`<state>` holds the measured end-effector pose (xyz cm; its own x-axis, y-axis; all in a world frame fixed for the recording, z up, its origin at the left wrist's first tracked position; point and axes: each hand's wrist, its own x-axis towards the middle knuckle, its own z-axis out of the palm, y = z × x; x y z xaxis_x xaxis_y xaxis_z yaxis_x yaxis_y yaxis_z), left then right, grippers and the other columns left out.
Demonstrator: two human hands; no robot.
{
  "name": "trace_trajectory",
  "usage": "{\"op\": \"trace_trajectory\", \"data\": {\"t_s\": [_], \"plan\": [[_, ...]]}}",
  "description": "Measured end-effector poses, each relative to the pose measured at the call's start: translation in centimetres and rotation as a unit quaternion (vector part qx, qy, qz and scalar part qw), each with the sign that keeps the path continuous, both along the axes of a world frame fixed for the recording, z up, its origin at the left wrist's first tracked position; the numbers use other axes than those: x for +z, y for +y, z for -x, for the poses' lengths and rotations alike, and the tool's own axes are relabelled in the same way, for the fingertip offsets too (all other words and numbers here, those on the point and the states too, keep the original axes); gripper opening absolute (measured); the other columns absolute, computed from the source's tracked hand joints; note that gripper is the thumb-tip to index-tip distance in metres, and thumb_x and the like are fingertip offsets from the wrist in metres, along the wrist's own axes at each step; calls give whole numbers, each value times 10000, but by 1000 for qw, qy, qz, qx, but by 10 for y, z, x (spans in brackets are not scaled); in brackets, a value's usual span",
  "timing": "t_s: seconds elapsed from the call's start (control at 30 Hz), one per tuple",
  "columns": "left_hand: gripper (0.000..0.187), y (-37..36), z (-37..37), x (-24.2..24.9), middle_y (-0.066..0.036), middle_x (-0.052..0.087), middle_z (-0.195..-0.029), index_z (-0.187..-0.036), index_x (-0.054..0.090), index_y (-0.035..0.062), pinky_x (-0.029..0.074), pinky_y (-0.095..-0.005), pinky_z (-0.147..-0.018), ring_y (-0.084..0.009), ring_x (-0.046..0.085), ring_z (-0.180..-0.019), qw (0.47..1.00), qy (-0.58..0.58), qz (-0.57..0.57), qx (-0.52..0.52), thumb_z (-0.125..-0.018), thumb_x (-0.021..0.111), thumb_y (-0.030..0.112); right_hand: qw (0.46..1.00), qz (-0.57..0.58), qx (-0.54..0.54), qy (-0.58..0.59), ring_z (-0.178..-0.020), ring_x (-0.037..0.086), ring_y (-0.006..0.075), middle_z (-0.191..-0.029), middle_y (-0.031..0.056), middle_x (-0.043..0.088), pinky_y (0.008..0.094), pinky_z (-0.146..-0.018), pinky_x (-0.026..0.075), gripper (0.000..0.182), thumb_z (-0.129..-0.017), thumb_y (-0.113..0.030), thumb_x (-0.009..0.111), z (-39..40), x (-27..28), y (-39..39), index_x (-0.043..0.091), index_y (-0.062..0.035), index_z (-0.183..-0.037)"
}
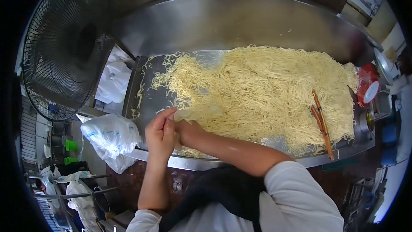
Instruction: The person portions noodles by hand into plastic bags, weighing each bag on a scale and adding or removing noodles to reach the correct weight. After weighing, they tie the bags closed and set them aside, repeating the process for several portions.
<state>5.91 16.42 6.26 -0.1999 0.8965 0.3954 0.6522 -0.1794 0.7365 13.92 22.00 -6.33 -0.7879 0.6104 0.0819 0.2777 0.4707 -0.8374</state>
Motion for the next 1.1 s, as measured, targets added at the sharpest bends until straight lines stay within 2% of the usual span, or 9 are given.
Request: {"op": "trace_trajectory", "data": {"t_s": [0.07, 0.17, 0.3, 0.5, 0.67, 0.77, 0.9, 0.97, 1.1], "plan": [[178, 0, 8, -6, -102, 686, -891, -1021, 666, 10, 491, -282, -748, -171, 637, -811, 999, 20, 14, -38, -907, 529, 25, 989, -83, 110, 42, -863, 639, 315, -912, 157, 657, 416, -761, 498, 258, -736, -87, 601, 51, -139, 11, 651, -46, -986], [192, -6, 41, -40, -94, 654, -770, -1037, 655, 44, 494, -315, -593, -174, 623, -650, 998, -65, 18, -5, -889, 534, 53, 925, -61, 192, -321, -844, 646, 305, -888, 150, 668, 394, -761, 502, 231, -718, -137, 641, 17, 44, 8, 677, -37, -923], [200, -34, 68, -48, 20, 507, -615, -1093, 605, 20, 359, -204, -444, -44, 452, -468, 927, -347, 117, 78, -954, 487, 103, 988, 137, 39, -63, -935, 624, 324, -983, 191, 654, 359, -811, 498, 424, -752, -306, 708, -33, 98, 35, 643, 8, -1030], [189, -44, 62, -33, 59, 435, -578, -1093, 586, 24, 274, -179, -412, -21, 338, -442, 887, -444, 111, 61, -944, 481, 77, 958, -229, -144, -100, -1068, 564, 360, -1127, 213, 588, 493, -1048, 318, 751, -655, -373, 769, -62, 26, -20, 505, -18, -1262], [218, -43, 65, -12, 67, 407, -603, -1102, 584, 32, 208, -177, -407, -8, 287, -461, 819, -564, 62, 86, -892, 539, 69, 955, -134, -157, -211, -1058, 575, 323, -1075, 171, 617, 505, -1033, 305, 541, -645, -290, 727, -92, -6, -20, 590, -59, -1114], [272, -47, 86, -18, 35, 518, -670, -1107, 589, 36, 270, -165, -434, -5, 373, -507, 897, -416, 146, -41, -837, 590, 65, 969, -54, -133, -201, -950, 598, 340, -942, 147, 638, 460, -907, 422, 413, -624, -225, 713, -94, 36, -13, 629, -85, -1003], [343, -45, 24, -16, -23, 630, -779, -1098, 593, 26, 404, -198, -521, -61, 518, -590, 866, -382, 255, -197, -763, 653, 72, 998, -35, -23, -39, -848, 610, 361, -874, 171, 634, 399, -714, 496, 362, -634, -191, 699, -68, 90, -20, 628, -91, -975], [371, -35, 16, -46, -71, 672, -844, -1047, 609, 11, 480, -261, -648, -130, 607, -694, 976, 38, 191, -92, -704, 715, 103, 998, -28, -34, -39, -853, 615, 347, -886, 166, 640, 402, -730, 495, 367, -653, -199, 692, -66, 91, -20, 624, -85, -995], [288, -40, 40, -57, -129, 676, -840, -955, 649, 28, 492, -323, -709, -234, 665, -770, 970, -41, 229, -70, -695, 719, 131, 994, 46, 19, -97, -875, 629, 318, -916, 147, 658, 408, -751, 489, 357, -688, -208, 686, -94, 63, -7, 621, -52, -1002]]}}
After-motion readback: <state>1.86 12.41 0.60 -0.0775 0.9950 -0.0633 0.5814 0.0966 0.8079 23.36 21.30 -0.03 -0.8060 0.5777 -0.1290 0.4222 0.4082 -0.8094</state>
